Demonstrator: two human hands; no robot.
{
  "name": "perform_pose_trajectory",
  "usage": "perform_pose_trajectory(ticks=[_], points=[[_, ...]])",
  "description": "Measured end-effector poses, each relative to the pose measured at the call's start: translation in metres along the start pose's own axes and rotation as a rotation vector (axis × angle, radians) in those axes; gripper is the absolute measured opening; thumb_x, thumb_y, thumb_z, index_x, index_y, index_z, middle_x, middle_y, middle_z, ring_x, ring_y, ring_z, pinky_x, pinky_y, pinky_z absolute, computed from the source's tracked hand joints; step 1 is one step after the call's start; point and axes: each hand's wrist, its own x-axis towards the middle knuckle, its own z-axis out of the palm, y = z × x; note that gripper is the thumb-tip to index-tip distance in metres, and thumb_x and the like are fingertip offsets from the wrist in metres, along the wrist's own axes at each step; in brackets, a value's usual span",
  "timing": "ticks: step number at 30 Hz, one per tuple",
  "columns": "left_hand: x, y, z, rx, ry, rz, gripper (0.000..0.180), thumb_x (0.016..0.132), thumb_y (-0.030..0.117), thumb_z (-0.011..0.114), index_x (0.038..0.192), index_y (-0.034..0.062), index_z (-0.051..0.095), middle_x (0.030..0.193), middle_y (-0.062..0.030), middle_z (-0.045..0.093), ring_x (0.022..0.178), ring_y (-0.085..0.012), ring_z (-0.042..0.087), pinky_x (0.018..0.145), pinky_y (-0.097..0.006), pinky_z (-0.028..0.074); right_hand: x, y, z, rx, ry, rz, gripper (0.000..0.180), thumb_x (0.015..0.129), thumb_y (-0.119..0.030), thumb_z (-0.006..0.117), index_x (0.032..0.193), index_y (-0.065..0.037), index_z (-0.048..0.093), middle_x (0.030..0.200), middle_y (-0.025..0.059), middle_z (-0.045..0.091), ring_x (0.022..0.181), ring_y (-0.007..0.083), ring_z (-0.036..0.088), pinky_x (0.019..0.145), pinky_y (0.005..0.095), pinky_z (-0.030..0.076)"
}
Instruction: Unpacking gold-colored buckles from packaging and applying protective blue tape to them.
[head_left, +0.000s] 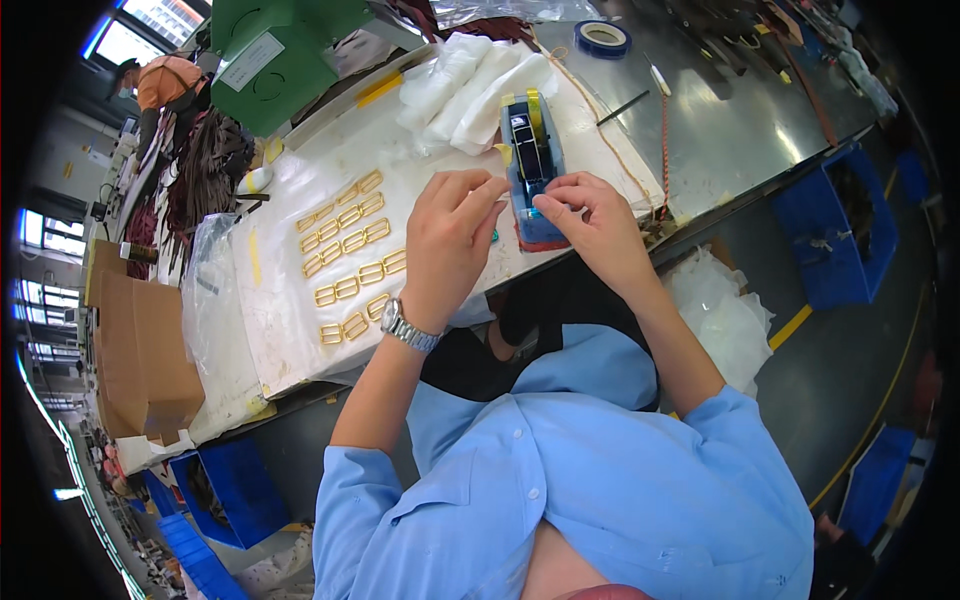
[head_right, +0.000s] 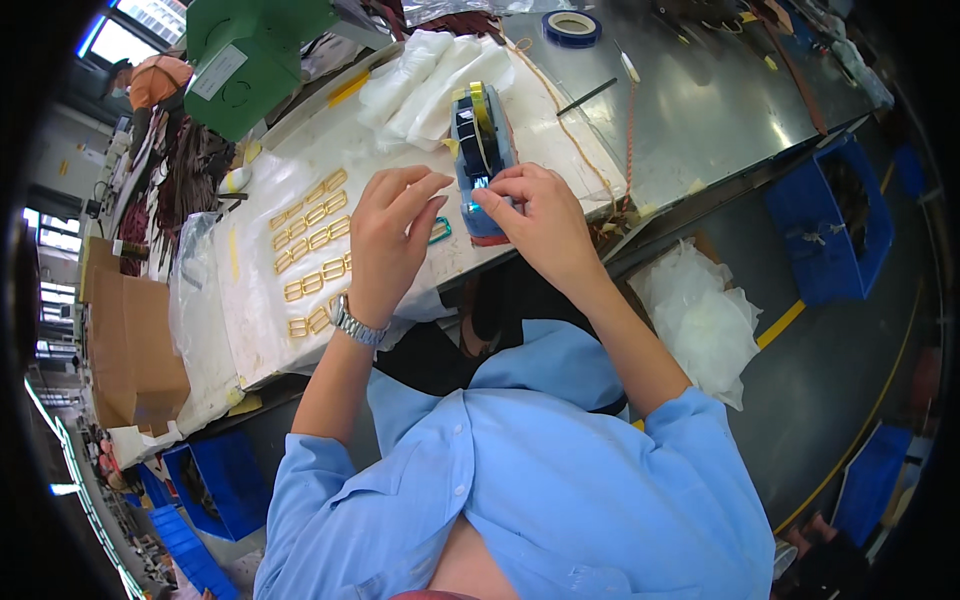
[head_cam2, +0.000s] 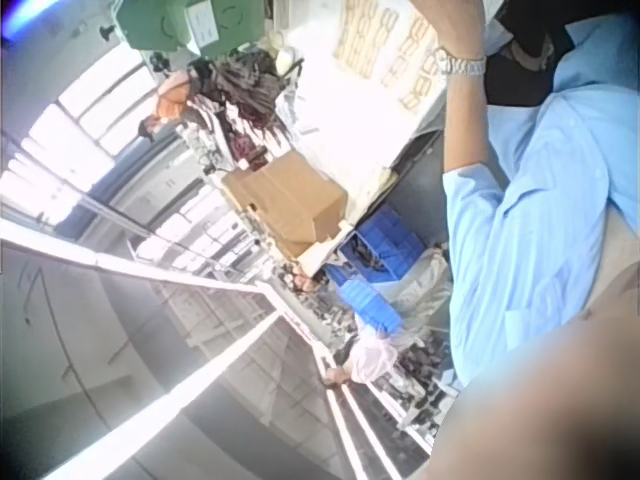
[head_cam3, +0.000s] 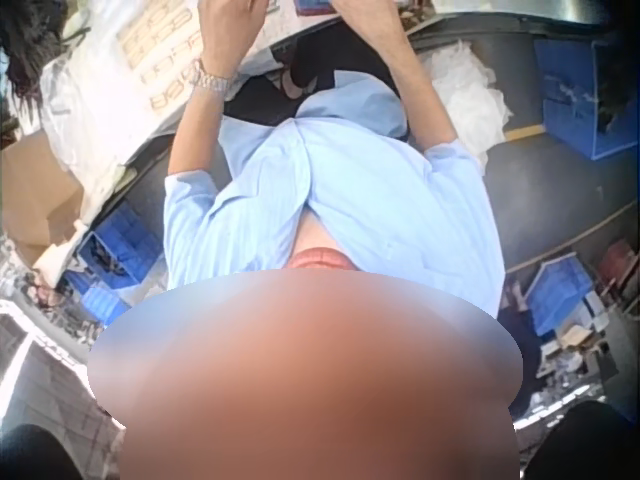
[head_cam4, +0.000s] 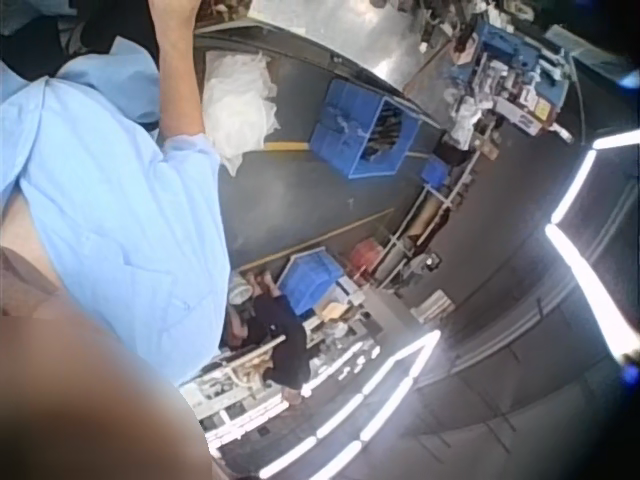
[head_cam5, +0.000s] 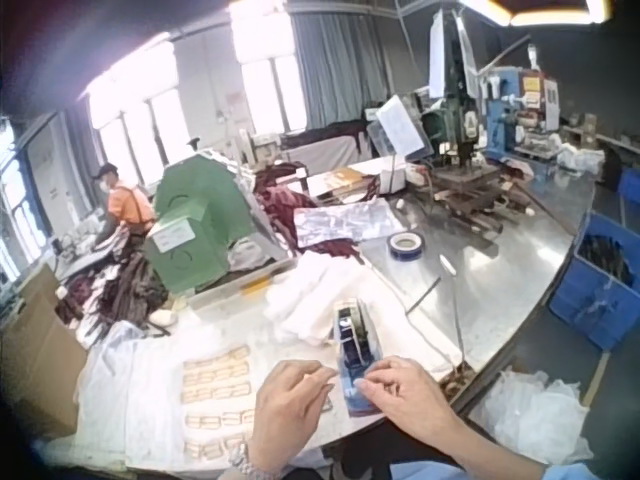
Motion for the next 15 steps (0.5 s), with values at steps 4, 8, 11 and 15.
perform_pose_trajectory(ticks=[4, 8, 11, 15], points=[[0.033, -0.007, 0.022, -0.094, 0.064, 0.148, 0.022, 0.088, 0.006, 0.079, 0.109, 0.0049, 0.077, 0.109, -0.0102, 0.074, 0.102, -0.0305, 0.068, 0.087, -0.043, 0.057, 0.004, 0.001, 0.006, 0.131, 0.007, 0.051, 0.026, 0.1, -0.02, 0.078, 0.107, 0.005, 0.079, 0.116, 0.0083, 0.072, 0.094, 0.0123, 0.066, 0.082, 0.027, 0.051], [0.045, -0.009, 0.02, 0.031, 0.079, 0.159, 0.026, 0.089, 0.01, 0.08, 0.114, 0.0049, 0.078, 0.11, -0.0101, 0.075, 0.103, -0.0301, 0.068, 0.089, -0.042, 0.057, -0.009, -0.03, -0.003, 0.506, 0.021, 0.158, 0.019, 0.1, -0.015, 0.078, 0.104, 0.003, 0.078, 0.115, 0.0047, 0.071, 0.093, 0.007, 0.062, 0.085, 0.0255, 0.05], [0.053, -0.018, 0.023, 0.048, 0.054, 0.139, 0.029, 0.091, 0.015, 0.081, 0.12, 0.0079, 0.08, 0.113, -0.0106, 0.077, 0.102, -0.0307, 0.07, 0.089, -0.042, 0.058, -0.056, -0.044, -0.007, 0.542, -0.039, 0.139, 0.015, 0.102, -0.013, 0.075, 0.102, 0.001, 0.077, 0.11, 0.0023, 0.072, 0.09, 0.0053, 0.061, 0.081, 0.0219, 0.048], [0.069, -0.026, 0.029, 0.086, 0.001, 0.141, 0.029, 0.098, 0.021, 0.076, 0.124, 0.0075, 0.079, 0.116, -0.0121, 0.077, 0.104, -0.0319, 0.07, 0.093, -0.043, 0.057, -0.119, -0.002, 0.022, 0.717, -0.124, 0.485, 0.014, 0.106, -0.013, 0.071, 0.106, 0.0, 0.075, 0.111, 0.007, 0.078, 0.086, 0.0068, 0.065, 0.071, 0.024, 0.051]])
